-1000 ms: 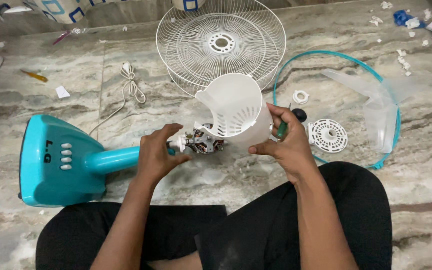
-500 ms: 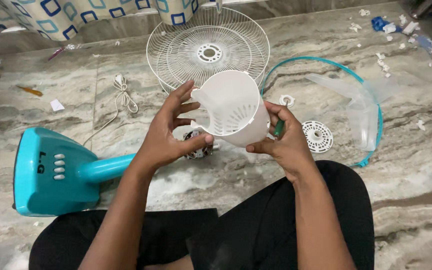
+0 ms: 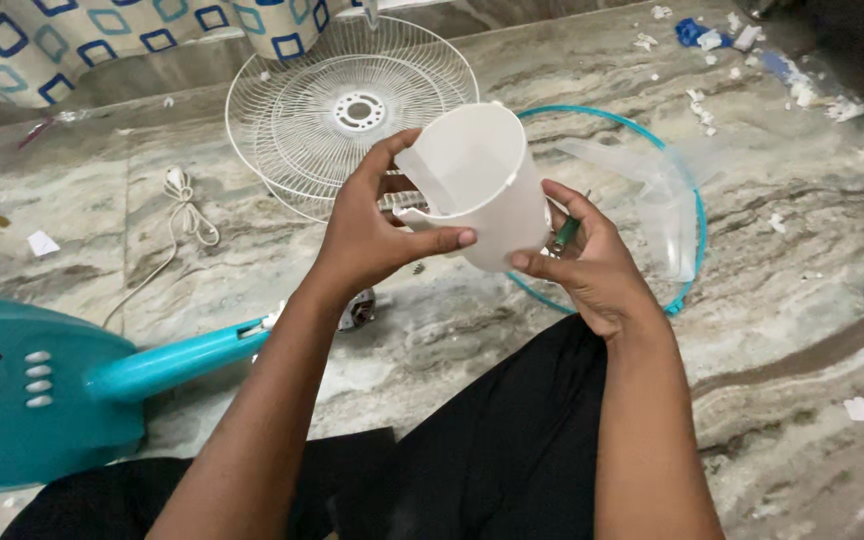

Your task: The person disassembles a teal electric fan by removing screws from the rear motor housing with a screwdriver, then detaching the motor assembly from the fan stand. The fan cage, blades, and other parts remain on the floor.

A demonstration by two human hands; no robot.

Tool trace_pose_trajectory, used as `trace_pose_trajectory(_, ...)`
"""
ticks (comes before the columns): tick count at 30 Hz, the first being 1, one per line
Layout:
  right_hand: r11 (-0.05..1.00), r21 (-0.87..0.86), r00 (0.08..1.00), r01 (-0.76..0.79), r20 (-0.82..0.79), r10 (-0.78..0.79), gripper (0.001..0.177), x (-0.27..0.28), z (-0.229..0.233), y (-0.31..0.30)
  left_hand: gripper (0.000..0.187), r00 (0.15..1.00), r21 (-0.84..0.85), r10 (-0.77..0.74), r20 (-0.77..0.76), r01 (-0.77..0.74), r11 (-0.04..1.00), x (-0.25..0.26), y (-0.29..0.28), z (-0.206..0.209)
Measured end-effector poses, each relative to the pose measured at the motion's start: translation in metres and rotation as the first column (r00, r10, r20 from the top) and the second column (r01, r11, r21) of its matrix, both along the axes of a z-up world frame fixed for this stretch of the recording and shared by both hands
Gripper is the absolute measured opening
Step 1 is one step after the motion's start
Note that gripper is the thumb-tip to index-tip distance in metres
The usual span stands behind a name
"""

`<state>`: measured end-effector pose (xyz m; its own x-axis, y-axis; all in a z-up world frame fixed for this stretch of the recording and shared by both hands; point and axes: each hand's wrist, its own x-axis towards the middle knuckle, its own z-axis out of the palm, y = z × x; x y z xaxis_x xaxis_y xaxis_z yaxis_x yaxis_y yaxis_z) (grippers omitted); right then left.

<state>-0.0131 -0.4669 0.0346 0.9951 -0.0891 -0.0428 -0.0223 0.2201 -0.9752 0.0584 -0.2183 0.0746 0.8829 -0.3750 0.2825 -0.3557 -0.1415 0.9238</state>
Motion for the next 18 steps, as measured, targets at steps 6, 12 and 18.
trace_pose_trajectory(6,0.918,0.341,0.98,0.2,-0.088,-0.18,0.077,0.011,-0.013,-0.041,0.114,0.999,-0.208,0.0,-0.041,-0.008,0.978,0.016,-0.037,-0.014)
trace_pose_trajectory(12,0.789,0.537,0.953,0.299,-0.213,-0.216,0.085,0.016,-0.005,-0.045,0.115,0.978,-0.284,-0.027,-0.205,-0.033,0.958,0.025,-0.083,-0.04)
trace_pose_trajectory(18,0.76,0.405,0.859,0.509,-0.182,-0.479,0.076,0.032,-0.009,-0.055,0.118,0.953,-0.281,-0.122,-0.279,0.041,0.959,0.042,-0.114,-0.072)
